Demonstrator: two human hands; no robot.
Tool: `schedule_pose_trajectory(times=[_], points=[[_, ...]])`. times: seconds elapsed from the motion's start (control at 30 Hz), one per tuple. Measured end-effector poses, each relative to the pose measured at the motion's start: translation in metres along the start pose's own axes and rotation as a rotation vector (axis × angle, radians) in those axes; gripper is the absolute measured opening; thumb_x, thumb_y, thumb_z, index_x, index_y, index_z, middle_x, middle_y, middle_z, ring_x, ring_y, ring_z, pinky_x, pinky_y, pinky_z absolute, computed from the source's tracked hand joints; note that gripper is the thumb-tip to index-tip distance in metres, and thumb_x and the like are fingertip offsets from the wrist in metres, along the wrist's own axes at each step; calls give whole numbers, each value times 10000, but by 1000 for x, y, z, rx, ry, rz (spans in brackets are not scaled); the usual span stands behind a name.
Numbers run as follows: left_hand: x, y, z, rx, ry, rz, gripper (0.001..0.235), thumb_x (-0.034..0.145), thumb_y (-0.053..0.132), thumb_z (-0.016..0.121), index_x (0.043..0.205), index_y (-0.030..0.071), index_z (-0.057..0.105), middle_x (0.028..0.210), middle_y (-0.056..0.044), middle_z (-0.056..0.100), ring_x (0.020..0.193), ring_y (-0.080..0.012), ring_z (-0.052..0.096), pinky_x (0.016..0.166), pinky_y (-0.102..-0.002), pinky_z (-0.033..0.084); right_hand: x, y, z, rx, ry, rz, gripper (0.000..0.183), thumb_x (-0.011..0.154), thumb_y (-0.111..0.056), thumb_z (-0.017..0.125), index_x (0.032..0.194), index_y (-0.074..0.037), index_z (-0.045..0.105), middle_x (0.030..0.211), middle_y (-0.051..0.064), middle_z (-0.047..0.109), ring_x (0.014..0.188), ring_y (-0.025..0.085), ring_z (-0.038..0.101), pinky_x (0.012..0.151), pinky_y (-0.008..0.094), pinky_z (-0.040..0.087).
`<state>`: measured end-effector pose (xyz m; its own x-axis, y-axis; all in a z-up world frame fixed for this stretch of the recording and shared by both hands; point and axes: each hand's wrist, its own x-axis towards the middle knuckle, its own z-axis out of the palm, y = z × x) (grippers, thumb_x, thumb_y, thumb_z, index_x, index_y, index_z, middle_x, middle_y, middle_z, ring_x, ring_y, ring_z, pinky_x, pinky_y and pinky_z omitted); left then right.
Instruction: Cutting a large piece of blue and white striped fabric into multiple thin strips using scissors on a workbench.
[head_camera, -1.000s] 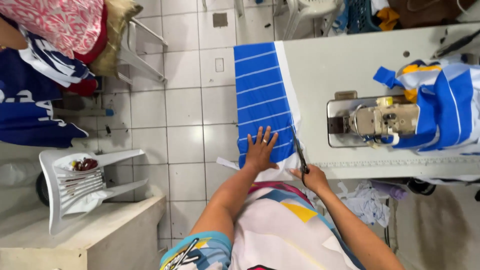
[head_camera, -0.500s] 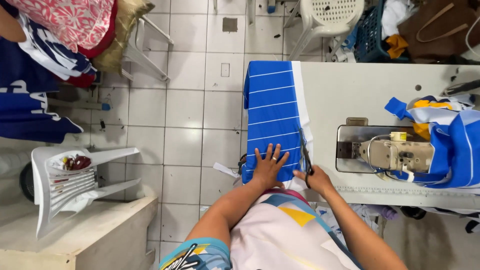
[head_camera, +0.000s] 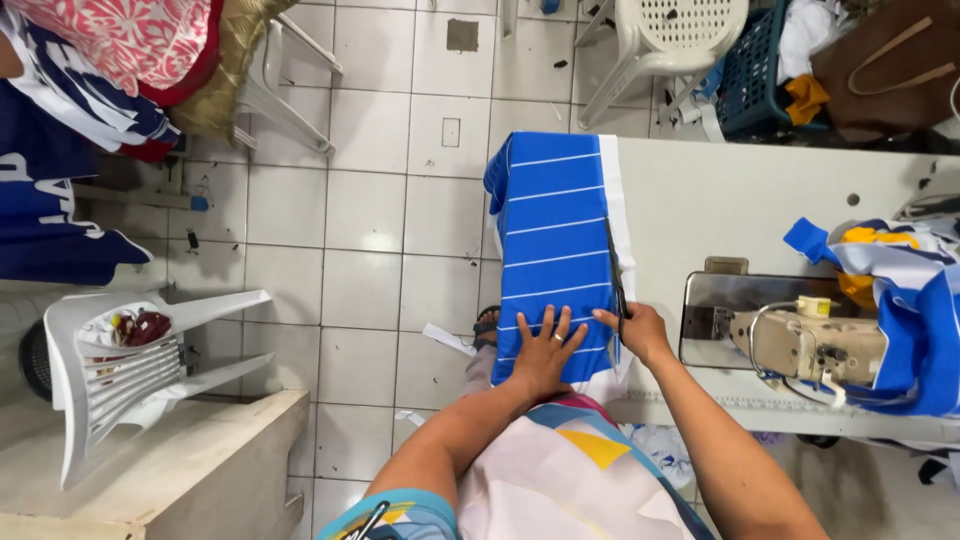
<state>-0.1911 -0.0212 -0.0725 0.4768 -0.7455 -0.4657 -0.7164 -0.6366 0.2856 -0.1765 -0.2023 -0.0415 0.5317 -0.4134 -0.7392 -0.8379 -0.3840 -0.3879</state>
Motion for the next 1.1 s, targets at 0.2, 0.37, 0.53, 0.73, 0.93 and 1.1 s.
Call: schedule_pose_trajectory(times=[0.2,0.37,0.53,0.73,0.93,1.1], points=[[3,-3,6,30,43,-4,1131,630,589,769,1519,198,190,1559,-198,157,1414,-444,136,972,-816,163,4,-47,-6,77,-92,11,704,655,-614,799,986,-14,638,915,195,654,962,340,648,792,406,499],[9,-6,20,26,90,17,1143,610,595,771,1514,192,201,1553,-205,158,1405,-450,140,957,-822,166,35,-34,-5,53,42,-28,485,650,-499,848,745,-60,666,659,118,633,652,256,645,563,294,497],[8,-6,23,32,112,24,1141,606,601,776,1510,192,213,1547,-206,167,1401,-449,144,952,-821,168,40,-73,-14,-14,-67,-24,755,642,-620,797,994,31,645,977,257,651,1011,389,635,837,432,493],[8,-9,21,3,124,21,1149,591,577,781,1512,191,213,1545,-211,166,1397,-450,142,939,-826,170,73,-71,-14,4,90,-63,491,610,-507,866,667,-73,642,593,112,604,605,267,635,534,307,485],[2,-14,-1,-32,61,22,1077,651,578,750,1508,172,239,1539,-207,190,1405,-431,136,979,-806,133,110,-70,-14,12,94,-82,482,625,-489,871,670,-75,628,551,87,573,527,230,607,492,259,456],[29,-31,66,-184,451,55,214,880,250,600,1094,246,599,1140,-62,520,997,-295,496,748,-484,379,80,-35,-17,166,41,-102,432,653,-361,869,660,-12,615,520,109,499,455,221,550,440,266,400]])
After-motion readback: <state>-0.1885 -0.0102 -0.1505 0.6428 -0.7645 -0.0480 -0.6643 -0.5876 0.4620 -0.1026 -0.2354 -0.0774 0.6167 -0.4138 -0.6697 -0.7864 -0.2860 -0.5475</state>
